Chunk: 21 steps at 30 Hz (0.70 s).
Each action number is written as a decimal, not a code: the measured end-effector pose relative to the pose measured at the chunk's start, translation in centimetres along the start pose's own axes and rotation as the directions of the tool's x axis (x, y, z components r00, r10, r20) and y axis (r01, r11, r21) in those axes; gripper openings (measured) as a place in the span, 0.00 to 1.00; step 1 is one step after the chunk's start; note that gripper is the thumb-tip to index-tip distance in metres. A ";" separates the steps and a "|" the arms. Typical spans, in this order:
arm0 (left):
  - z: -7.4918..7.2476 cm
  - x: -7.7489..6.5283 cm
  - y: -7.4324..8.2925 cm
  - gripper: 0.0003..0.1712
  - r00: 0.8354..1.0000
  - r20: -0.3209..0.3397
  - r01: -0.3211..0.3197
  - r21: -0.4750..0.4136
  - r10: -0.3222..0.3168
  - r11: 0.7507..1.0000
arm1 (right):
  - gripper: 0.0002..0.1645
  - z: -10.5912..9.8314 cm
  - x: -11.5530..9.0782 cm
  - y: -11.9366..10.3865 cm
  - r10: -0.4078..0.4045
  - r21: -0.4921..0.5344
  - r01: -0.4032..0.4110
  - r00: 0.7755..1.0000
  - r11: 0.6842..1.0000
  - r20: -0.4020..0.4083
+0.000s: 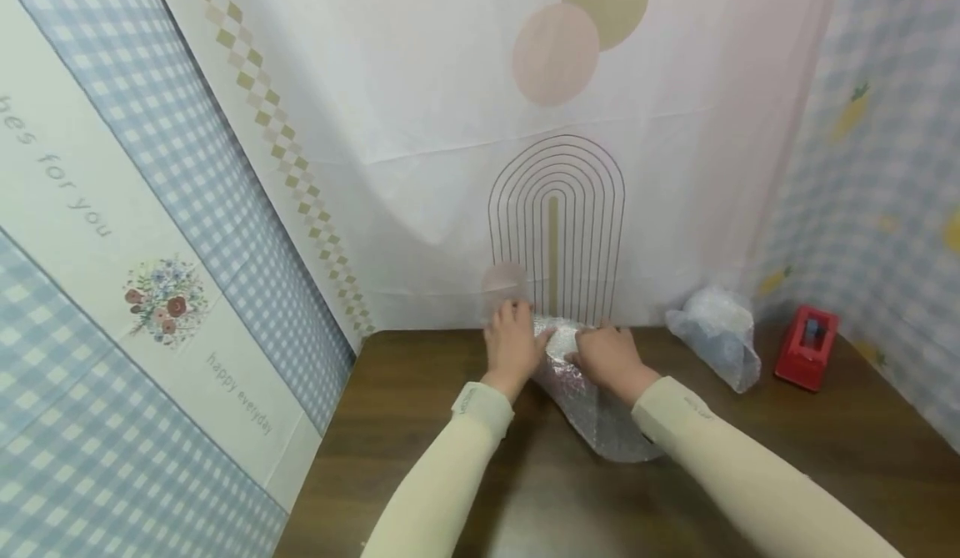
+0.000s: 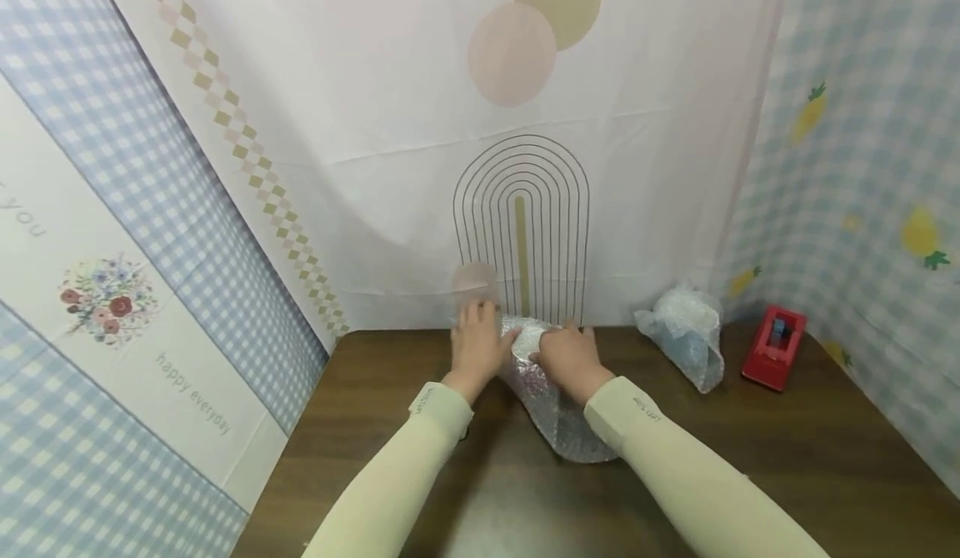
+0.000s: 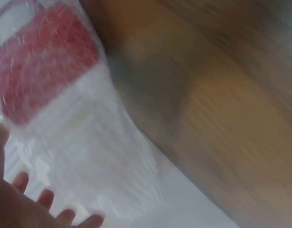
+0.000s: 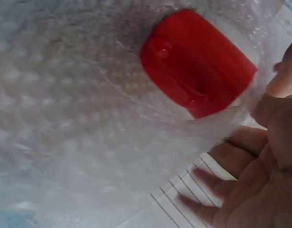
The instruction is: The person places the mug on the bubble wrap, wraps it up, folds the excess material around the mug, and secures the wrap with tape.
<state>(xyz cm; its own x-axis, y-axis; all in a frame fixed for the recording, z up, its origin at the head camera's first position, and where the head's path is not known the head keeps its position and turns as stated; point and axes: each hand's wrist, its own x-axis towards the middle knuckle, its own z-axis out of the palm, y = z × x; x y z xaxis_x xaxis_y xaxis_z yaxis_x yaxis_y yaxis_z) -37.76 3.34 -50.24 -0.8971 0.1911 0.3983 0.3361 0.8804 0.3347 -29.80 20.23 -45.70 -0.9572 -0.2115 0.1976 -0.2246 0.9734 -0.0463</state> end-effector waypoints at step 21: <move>-1.0 0.1 -6.1 0.45 0.784 0.596 0.620 -0.733 -0.175 0.279 | 0.32 9.4 4.7 7.4 -0.206 0.068 0.208 0.978 0.976 -0.041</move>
<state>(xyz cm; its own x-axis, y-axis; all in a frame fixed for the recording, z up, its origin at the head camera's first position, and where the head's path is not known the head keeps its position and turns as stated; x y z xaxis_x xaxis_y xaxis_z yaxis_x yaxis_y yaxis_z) -39.67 -2.42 -51.41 -0.9329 0.2541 -0.2553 -0.2520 0.0460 0.9666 -37.67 25.59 -54.32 -0.8820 -0.4036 0.2433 -0.4310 0.8996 -0.0701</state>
